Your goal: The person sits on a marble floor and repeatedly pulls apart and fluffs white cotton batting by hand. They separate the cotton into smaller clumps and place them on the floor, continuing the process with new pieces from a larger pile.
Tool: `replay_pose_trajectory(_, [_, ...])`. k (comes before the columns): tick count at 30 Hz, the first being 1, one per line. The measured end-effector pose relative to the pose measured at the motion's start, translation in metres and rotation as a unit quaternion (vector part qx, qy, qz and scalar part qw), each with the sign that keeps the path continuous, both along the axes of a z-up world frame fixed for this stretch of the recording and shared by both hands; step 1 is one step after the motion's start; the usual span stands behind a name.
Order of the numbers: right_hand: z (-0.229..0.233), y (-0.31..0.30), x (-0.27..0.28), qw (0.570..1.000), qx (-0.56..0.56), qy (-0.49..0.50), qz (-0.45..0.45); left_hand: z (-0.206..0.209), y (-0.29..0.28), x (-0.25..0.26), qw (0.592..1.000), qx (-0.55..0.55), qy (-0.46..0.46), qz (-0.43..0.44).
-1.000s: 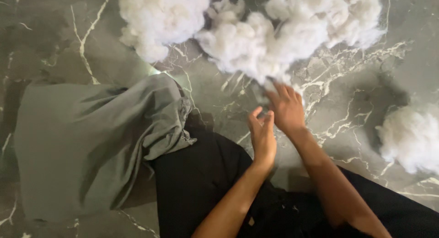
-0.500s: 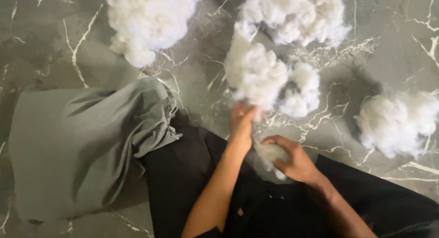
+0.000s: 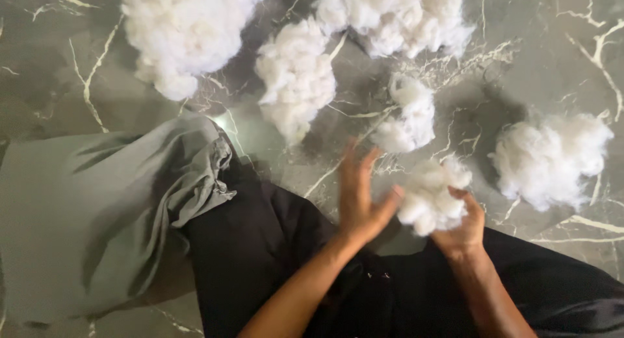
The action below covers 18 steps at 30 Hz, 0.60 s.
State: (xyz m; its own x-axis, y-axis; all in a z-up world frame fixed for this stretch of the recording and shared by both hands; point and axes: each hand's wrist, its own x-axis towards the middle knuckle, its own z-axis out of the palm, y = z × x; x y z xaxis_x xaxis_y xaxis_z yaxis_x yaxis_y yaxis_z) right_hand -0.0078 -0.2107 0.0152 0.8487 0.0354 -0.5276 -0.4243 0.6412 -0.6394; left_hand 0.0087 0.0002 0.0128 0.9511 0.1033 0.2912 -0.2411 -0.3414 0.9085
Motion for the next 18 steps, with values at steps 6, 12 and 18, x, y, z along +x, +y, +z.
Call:
replay_pose_trajectory(6, [0.013, 0.038, 0.004, 0.991, -0.086, 0.081, 0.058, 0.008, -0.028, -0.020, 0.974, -0.068, 0.161, -0.141])
replay_pose_trajectory(12, [-0.007, 0.044, -0.002, 0.955, -0.241, -0.010, 0.171, -0.015, -0.019, -0.016, 0.979, 0.104, 0.096, -0.146])
replay_pose_trajectory(18, [-0.036, 0.008, 0.012, 0.749, -0.629, -0.176, 0.111, -0.034, -0.034, -0.019, 0.968, -0.044, 0.078, -0.236])
